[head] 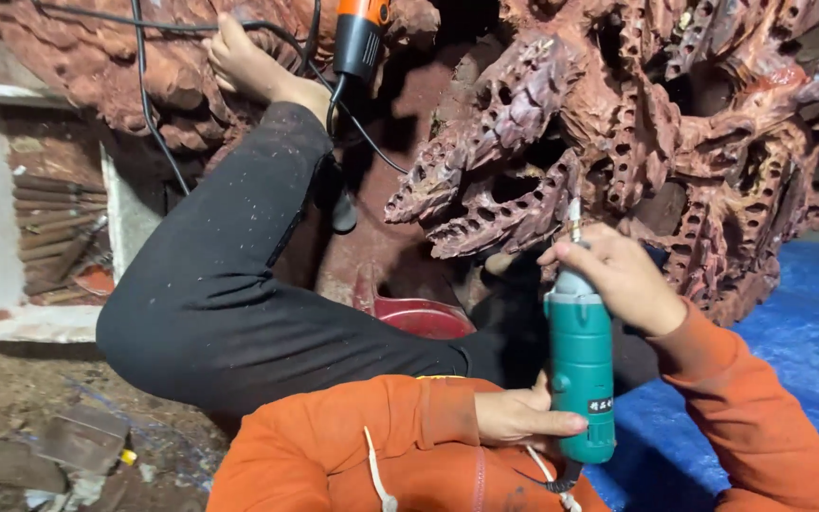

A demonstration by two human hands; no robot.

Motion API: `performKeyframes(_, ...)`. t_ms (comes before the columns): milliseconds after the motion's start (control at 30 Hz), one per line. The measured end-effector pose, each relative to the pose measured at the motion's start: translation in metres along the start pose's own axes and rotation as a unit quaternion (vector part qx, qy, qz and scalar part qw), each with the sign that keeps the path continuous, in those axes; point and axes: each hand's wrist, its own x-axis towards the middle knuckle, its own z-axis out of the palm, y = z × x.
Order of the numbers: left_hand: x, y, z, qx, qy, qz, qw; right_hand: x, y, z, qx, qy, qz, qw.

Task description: Carving intricate details into a large wooden sculpture using a handheld rotary tool

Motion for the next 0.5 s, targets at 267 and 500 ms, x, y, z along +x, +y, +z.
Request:
performKeyframes(267,-0.007,-0.001,-0.010,-0.074,-0.057,-0.070,0.993,0.007,0.021,0.017,-0.168,-0.006,-0.051,0.985)
performKeyframes(500,0.003,-0.022,-0.038,-0.224,-0.131,-0.035,0.965,0.012,0.013,0.016,-0.205,0.000,-0.040,0.978)
